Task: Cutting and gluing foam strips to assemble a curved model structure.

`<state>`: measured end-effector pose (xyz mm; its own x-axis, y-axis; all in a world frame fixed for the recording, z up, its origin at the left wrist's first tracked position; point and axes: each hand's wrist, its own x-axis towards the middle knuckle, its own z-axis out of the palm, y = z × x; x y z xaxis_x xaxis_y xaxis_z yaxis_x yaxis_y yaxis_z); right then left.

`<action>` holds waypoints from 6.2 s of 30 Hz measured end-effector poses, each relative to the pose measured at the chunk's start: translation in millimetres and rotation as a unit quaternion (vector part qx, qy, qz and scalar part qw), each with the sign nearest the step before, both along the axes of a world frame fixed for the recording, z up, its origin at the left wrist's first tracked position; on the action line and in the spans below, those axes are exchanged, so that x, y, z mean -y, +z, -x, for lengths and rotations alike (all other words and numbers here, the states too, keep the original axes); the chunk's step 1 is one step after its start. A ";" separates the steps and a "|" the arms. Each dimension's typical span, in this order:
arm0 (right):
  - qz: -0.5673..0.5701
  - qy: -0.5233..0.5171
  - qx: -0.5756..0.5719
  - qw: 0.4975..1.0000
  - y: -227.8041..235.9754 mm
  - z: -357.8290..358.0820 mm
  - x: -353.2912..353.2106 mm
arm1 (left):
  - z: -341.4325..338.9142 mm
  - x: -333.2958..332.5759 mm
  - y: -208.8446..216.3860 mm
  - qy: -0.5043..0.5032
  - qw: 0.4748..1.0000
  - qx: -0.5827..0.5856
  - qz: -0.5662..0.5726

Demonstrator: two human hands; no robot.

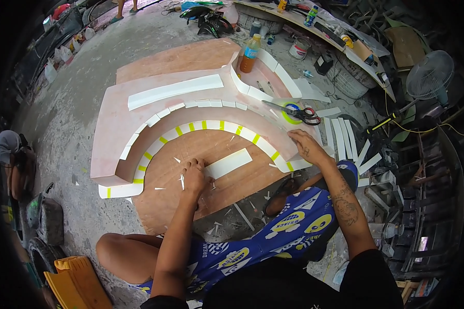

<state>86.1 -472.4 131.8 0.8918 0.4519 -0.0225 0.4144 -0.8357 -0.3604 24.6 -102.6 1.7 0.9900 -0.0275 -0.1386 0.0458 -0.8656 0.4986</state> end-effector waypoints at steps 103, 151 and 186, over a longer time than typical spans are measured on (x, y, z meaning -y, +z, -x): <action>-0.067 -0.004 0.128 0.989 -9.8 -57.7 -68.3 | -141.3 180.6 -5.7 0.080 0.700 -0.002 0.710; -0.181 -0.112 0.073 0.974 -20.7 -89.1 -59.7 | -132.8 188.7 13.2 0.134 0.676 -0.047 0.723; -0.143 -0.129 0.106 0.975 -19.9 -92.0 -65.4 | -123.0 184.8 32.2 0.151 0.655 -0.058 0.739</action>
